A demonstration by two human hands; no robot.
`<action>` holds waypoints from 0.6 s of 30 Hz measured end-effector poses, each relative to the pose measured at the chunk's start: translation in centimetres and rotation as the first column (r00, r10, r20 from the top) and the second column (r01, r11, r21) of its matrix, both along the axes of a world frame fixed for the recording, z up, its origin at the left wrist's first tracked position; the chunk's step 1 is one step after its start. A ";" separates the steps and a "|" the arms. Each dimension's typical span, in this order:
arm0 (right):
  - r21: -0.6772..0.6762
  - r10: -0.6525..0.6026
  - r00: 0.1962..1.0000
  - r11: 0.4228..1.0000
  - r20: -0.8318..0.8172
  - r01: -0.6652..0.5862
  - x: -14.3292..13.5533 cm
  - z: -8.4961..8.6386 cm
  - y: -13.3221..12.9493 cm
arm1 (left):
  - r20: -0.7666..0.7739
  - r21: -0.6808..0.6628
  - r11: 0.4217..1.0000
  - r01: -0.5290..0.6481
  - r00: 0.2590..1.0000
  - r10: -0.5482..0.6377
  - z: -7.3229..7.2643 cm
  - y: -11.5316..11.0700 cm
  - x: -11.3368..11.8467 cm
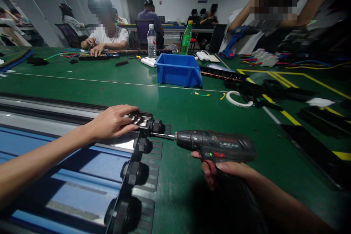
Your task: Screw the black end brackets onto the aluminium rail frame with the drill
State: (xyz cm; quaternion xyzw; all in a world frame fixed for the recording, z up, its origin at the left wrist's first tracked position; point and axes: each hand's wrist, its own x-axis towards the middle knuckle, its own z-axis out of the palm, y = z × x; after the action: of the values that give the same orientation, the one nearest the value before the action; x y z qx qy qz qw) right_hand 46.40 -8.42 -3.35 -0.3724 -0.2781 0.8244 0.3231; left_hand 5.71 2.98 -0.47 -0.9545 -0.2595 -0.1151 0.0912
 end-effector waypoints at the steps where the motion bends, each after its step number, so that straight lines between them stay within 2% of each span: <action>1: -0.003 -0.004 1.000 1.000 -0.012 0.004 -0.1 -0.2 0.0 | 0.000 0.001 1.000 0.000 1.000 0.000 0.0 0.0 0.0; 6: 0.007 -0.021 1.000 1.000 -0.016 0.021 -0.2 -0.6 0.1 | 0.002 0.003 1.000 -0.008 1.000 0.008 0.0 0.0 0.1; 11: -0.031 -0.004 1.000 1.000 0.016 0.004 -0.2 -0.1 0.1 | 0.014 -0.030 0.999 -0.022 1.000 0.023 0.2 -0.2 0.2; 18: 0.046 0.032 0.999 0.998 -0.004 -0.032 0.9 0.4 -0.8 | 0.049 -0.108 0.993 -0.052 0.997 0.057 0.1 -0.1 -0.1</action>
State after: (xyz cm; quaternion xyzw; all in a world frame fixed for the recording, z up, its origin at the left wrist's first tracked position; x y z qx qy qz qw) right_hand 47.33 -9.22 -2.93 -0.3586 -0.3023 0.8236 0.3189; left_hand 5.62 2.93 -0.40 -0.9472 -0.2937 -0.1233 0.0364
